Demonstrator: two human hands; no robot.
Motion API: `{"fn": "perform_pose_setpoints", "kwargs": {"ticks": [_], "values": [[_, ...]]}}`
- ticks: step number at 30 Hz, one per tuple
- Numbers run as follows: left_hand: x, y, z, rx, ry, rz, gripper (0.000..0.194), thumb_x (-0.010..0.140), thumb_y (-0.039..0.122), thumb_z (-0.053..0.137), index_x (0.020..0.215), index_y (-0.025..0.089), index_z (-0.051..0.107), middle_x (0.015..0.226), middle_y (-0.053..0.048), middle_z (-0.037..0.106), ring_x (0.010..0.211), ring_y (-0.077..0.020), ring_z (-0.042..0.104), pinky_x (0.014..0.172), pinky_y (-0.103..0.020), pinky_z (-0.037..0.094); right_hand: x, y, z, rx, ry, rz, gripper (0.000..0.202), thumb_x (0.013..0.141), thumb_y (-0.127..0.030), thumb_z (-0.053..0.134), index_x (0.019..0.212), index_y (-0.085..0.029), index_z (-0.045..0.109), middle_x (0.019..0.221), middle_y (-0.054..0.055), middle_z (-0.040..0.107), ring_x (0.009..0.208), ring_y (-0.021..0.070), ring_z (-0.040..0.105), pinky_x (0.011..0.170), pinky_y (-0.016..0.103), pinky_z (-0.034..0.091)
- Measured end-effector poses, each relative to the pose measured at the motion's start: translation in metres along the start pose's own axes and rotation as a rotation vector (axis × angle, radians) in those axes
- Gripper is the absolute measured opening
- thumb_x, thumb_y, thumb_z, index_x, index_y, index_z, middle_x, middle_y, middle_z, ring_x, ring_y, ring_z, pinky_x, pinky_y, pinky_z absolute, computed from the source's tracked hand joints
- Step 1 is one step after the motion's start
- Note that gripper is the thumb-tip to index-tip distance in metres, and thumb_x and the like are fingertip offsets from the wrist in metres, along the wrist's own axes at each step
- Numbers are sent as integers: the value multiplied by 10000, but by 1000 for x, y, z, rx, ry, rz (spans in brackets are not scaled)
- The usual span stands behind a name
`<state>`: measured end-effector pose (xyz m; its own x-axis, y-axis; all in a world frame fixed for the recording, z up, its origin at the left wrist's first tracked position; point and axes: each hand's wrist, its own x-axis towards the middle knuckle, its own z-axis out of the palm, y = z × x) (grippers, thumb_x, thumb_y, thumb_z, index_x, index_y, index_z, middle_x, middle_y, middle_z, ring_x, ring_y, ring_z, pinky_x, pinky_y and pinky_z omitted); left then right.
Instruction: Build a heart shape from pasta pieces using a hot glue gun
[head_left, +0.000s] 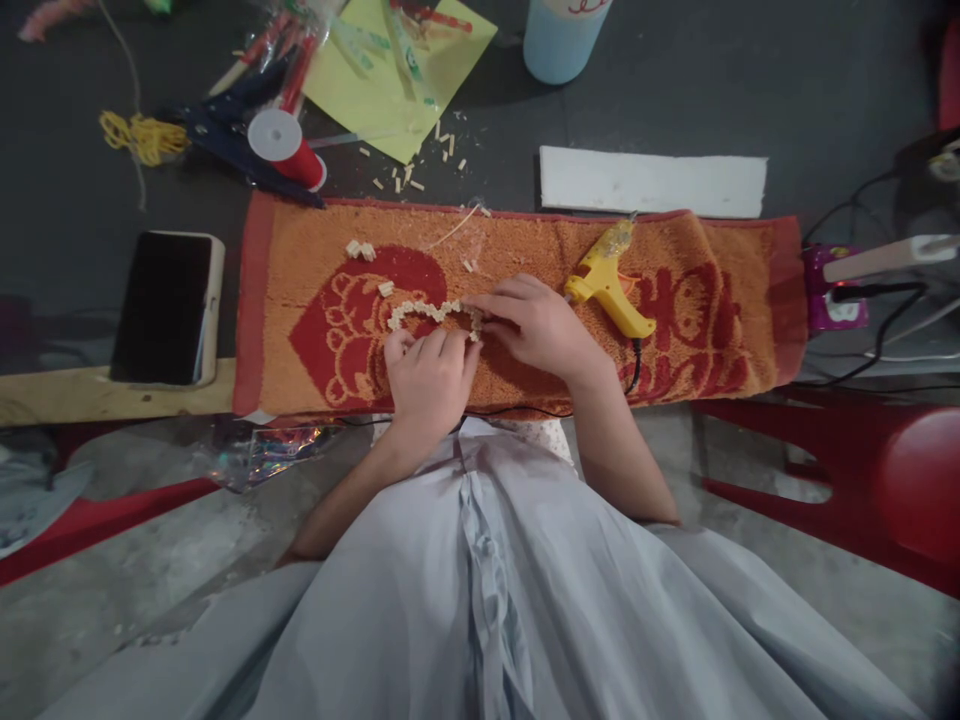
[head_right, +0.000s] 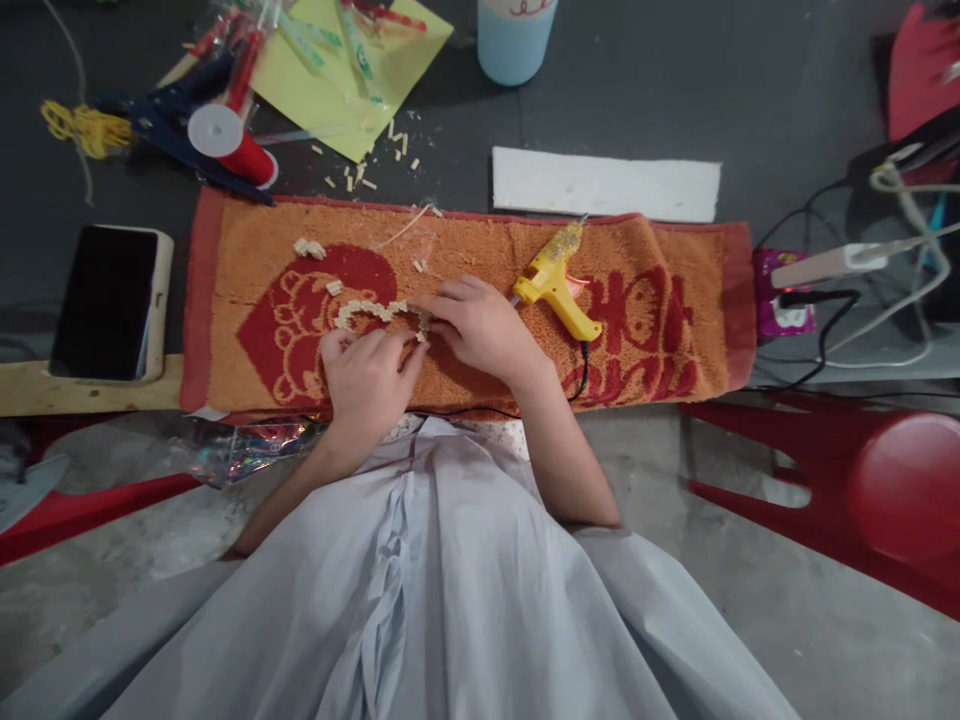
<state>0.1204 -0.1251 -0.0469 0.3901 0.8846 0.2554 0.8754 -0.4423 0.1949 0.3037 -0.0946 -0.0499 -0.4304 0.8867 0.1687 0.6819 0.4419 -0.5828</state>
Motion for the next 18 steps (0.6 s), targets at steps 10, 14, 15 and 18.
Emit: {"fn": "perform_pose_setpoints", "kwargs": {"ticks": [10, 14, 15, 18], "values": [[2, 2, 0, -18, -32, -24, 253, 974, 337, 498, 825, 208, 656, 727, -45, 681, 690, -216, 611, 826, -408, 343, -1, 3, 4, -19, 23, -17, 352, 913, -172, 493, 1212, -193, 677, 932, 82, 665, 901, 238, 551, 850, 371, 447], [3, 2, 0, -29, -27, -23, 236, 964, 325, 514, 809, 209, 648, 732, -42, 682, 691, -214, 610, 833, -411, 344, -1, 4, 4, -4, 30, -22, 343, 916, -179, 493, 1202, -205, 681, 942, 75, 667, 897, 234, 551, 848, 368, 444], [3, 2, 0, -38, -33, -29, 237, 963, 324, 513, 803, 211, 646, 731, -43, 683, 690, -216, 609, 835, -416, 344, -1, 4, 4, 1, 26, -21, 342, 915, -179, 493, 1199, -209, 681, 944, 75, 668, 895, 234, 551, 845, 368, 443], [4, 2, 1, -44, -46, -41, 234, 963, 318, 505, 806, 217, 645, 735, -44, 686, 689, -219, 607, 834, -426, 347, 0, 4, 3, 11, 14, -16, 340, 911, -177, 495, 1192, -208, 683, 944, 79, 669, 892, 237, 552, 837, 371, 443]]}}
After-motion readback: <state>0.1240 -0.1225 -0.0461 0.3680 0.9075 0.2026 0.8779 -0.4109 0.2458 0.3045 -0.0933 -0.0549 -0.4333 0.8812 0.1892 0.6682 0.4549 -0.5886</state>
